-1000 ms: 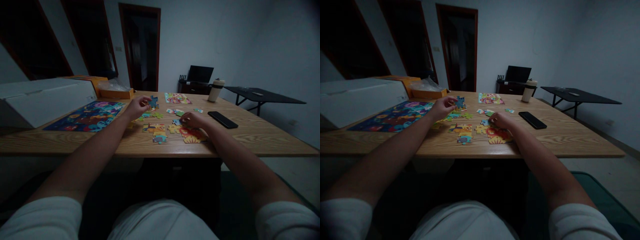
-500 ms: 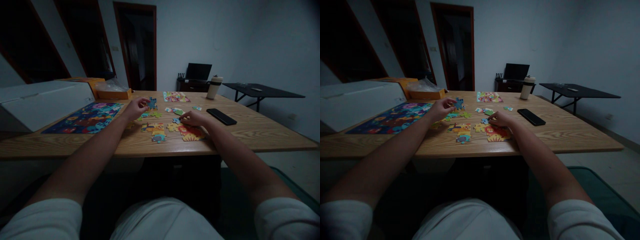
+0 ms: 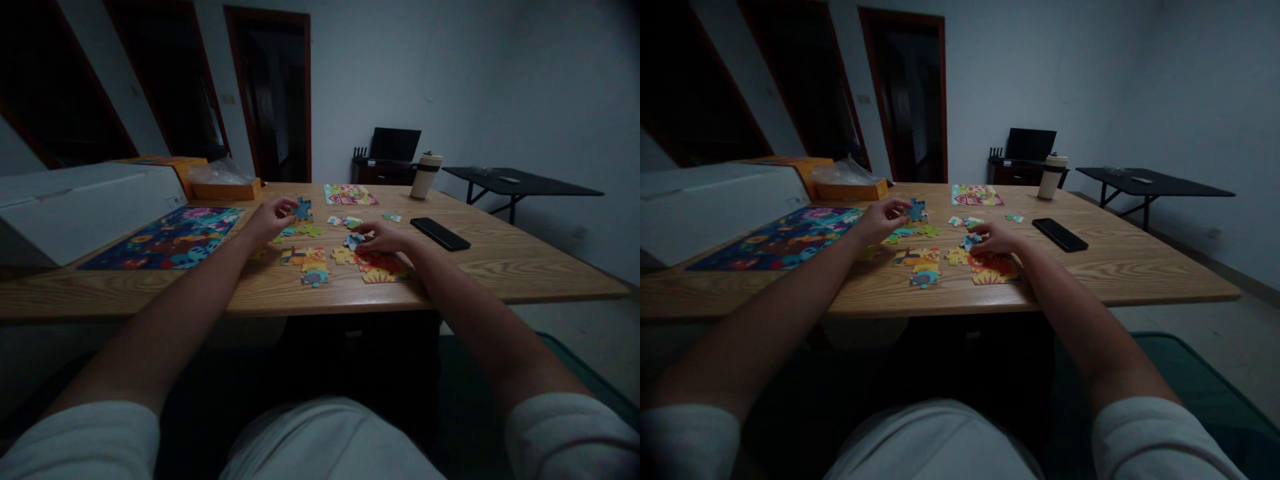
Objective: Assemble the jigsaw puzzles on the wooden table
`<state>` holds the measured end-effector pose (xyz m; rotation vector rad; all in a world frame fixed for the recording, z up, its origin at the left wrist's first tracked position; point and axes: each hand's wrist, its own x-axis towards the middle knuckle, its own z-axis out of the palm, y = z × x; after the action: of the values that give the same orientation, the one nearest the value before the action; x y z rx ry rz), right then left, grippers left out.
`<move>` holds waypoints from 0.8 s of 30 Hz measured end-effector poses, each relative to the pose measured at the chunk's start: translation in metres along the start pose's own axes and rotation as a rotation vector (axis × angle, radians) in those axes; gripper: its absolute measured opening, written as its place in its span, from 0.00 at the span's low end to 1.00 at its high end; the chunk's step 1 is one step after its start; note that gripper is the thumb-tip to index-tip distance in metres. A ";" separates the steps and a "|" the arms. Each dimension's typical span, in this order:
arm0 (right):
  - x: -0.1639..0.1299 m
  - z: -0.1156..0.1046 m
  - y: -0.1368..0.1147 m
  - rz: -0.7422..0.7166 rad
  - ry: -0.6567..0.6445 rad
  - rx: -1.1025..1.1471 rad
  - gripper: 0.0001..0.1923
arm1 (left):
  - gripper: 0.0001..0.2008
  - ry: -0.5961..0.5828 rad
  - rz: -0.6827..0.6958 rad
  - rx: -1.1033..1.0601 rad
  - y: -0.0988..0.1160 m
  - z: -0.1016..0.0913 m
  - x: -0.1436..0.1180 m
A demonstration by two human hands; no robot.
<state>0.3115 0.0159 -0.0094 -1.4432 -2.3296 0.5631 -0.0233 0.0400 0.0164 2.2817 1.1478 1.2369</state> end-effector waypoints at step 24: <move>0.004 -0.007 0.017 -0.027 -0.071 -0.230 0.20 | 0.15 -0.060 -0.017 0.013 0.004 0.001 0.000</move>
<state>0.3260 0.0269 -0.0119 -1.5096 -2.5347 0.3539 -0.0206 0.0373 0.0184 2.2974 1.1555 1.1504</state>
